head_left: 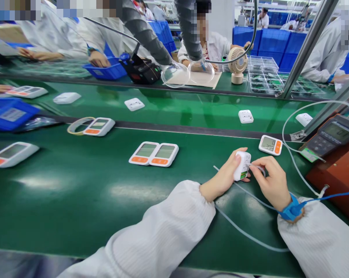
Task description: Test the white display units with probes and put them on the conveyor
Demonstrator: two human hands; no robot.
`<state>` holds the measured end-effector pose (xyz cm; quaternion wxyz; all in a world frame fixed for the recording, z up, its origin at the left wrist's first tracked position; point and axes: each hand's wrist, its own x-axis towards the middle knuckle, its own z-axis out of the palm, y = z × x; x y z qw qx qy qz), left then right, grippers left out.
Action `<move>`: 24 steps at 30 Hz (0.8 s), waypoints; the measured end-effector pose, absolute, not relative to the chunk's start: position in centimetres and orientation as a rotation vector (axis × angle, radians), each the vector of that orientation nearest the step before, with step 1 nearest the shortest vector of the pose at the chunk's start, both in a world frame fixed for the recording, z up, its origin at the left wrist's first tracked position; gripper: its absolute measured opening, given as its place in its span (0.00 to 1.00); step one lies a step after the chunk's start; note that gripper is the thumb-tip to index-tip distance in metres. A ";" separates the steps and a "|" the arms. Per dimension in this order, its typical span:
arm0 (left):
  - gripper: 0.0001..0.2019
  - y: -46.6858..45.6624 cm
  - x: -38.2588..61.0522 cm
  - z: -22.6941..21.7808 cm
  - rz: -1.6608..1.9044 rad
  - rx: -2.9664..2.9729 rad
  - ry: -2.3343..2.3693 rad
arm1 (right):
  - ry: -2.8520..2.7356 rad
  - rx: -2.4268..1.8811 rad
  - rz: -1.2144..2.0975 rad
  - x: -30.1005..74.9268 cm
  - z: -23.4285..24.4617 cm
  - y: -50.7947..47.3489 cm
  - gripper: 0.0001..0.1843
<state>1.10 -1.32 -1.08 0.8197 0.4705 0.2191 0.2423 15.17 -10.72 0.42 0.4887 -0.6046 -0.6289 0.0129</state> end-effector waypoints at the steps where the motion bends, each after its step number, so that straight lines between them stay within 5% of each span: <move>1: 0.36 -1.3 1.1 -1.1 0.513 1.002 0.468 | -1.531 -1.464 0.053 15.2 0.4 -10.7 0.07; 24: 0.38 -1.5 0.9 -0.5 0.521 1.130 0.479 | -1.594 -1.460 0.109 15.1 0.4 -10.7 0.07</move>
